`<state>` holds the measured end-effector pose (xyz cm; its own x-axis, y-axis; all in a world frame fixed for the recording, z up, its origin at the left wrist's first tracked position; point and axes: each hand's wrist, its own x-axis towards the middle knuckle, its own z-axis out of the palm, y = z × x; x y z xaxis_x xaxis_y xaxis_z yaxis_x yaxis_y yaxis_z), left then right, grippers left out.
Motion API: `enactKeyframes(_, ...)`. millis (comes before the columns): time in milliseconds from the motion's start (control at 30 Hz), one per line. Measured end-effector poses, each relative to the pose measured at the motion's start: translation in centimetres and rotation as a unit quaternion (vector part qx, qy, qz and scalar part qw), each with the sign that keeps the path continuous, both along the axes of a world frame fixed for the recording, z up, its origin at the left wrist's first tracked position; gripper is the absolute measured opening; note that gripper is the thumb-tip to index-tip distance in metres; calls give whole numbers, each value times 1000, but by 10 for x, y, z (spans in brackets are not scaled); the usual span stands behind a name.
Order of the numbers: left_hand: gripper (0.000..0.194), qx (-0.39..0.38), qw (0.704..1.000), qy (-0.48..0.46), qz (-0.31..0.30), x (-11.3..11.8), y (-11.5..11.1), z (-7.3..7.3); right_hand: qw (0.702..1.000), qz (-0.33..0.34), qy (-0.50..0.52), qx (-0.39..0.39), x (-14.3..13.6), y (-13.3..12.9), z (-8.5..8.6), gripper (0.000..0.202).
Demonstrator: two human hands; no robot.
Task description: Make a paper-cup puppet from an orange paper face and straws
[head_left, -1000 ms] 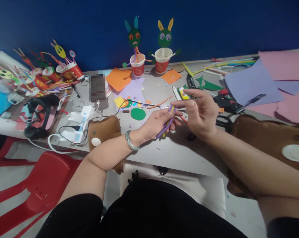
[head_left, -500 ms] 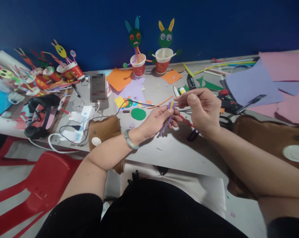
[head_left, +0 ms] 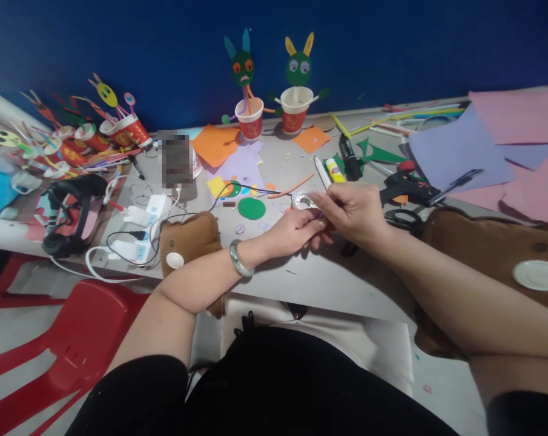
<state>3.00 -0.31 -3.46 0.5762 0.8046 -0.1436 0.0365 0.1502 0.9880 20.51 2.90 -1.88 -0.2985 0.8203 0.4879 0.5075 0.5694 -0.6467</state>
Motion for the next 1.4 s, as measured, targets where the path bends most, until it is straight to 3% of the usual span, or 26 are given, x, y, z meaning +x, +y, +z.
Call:
enactKeyframes(200,48,-47,999,-16,5,3,-2,4,998,-33,-50,-35,3,0,2,81)
enactKeyframes(367,44,-21,999,-7,30,5,-5,3,999,-44,-8,-28,2,-2,3,78)
enactKeyframes(567,37,8,999,29,38,-2,-1,14,994,-27,79,-76,0,-3,5,73)
enactKeyframes(667,28,-15,996,5,87,-7,6,20,975,-22,178,-130,1,3,5,68)
enactKeyframes(800,19,-48,983,-53,168,-10,14,26,926,-6,306,-219,2,13,5,68)
enactKeyframes(867,21,-42,976,-73,203,-12,16,28,906,7,340,-251,2,15,6,68)
enactKeyframes(967,24,-1,968,-91,232,-15,16,27,902,26,340,-266,2,16,7,62)
enactKeyframes(1233,46,187,958,-69,207,-22,15,15,915,27,315,-251,2,14,6,50)
enactKeyframes(1400,49,143,971,-84,174,-22,15,16,910,29,316,-266,3,11,9,48)
